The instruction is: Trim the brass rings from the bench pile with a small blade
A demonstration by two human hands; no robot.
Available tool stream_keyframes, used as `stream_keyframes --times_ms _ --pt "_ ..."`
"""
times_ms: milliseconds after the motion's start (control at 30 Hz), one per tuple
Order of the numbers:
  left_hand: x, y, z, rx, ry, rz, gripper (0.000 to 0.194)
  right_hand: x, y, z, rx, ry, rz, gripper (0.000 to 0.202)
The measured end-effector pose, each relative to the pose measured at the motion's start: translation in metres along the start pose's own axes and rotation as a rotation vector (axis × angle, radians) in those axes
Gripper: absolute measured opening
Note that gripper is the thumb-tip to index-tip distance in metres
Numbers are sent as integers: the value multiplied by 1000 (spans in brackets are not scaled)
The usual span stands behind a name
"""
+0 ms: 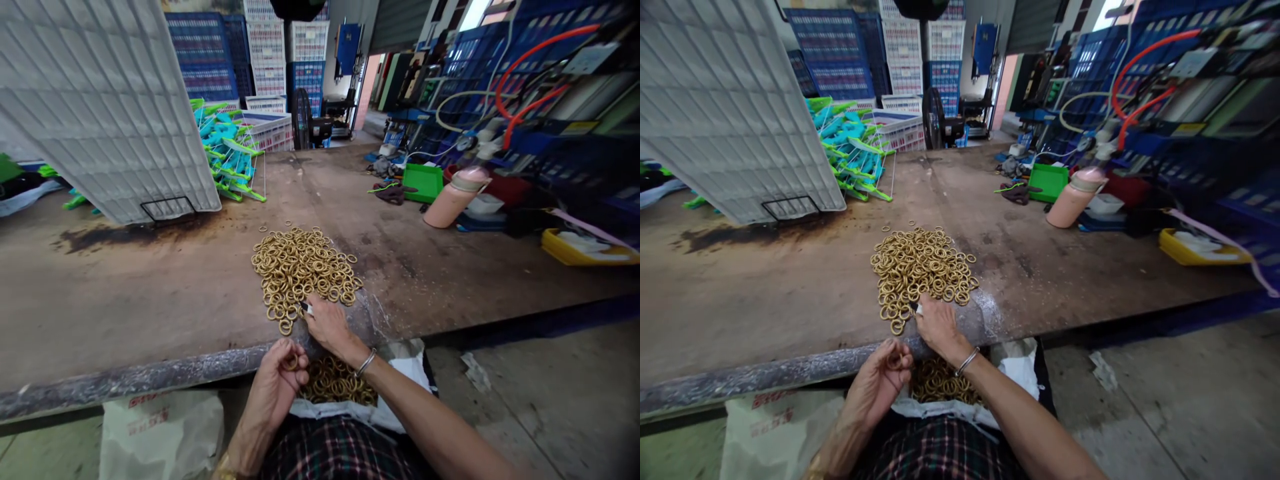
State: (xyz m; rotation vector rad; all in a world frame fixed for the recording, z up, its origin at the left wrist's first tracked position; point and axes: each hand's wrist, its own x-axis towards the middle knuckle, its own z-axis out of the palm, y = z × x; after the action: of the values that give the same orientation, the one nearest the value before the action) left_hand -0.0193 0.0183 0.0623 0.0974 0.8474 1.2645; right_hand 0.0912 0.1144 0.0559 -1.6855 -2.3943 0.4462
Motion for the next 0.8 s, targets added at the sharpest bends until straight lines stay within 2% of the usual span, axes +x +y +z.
stream_keyframes --times_ms 67,167,300,433,500,600,667,800 --pt "4 1 1 18 41 27 23 -1 5 0 69 58 -55 16" --pt "8 3 3 170 80 123 26 -5 11 -2 193 121 -160 20" --pt "12 3 8 468 149 291 34 -19 11 -7 329 79 -273 24" --pt "14 3 10 704 133 300 32 -29 7 -8 484 41 -337 14" --pt "14 3 10 761 128 320 31 -31 3 -9 596 28 -299 6" --pt "14 2 8 820 143 417 28 -31 0 -10 771 13 -150 15" --pt "14 1 7 855 152 479 26 -30 0 -10 883 -37 -64 21" --pt "14 -2 8 893 162 541 24 -29 2 -6 1027 -180 10 32"
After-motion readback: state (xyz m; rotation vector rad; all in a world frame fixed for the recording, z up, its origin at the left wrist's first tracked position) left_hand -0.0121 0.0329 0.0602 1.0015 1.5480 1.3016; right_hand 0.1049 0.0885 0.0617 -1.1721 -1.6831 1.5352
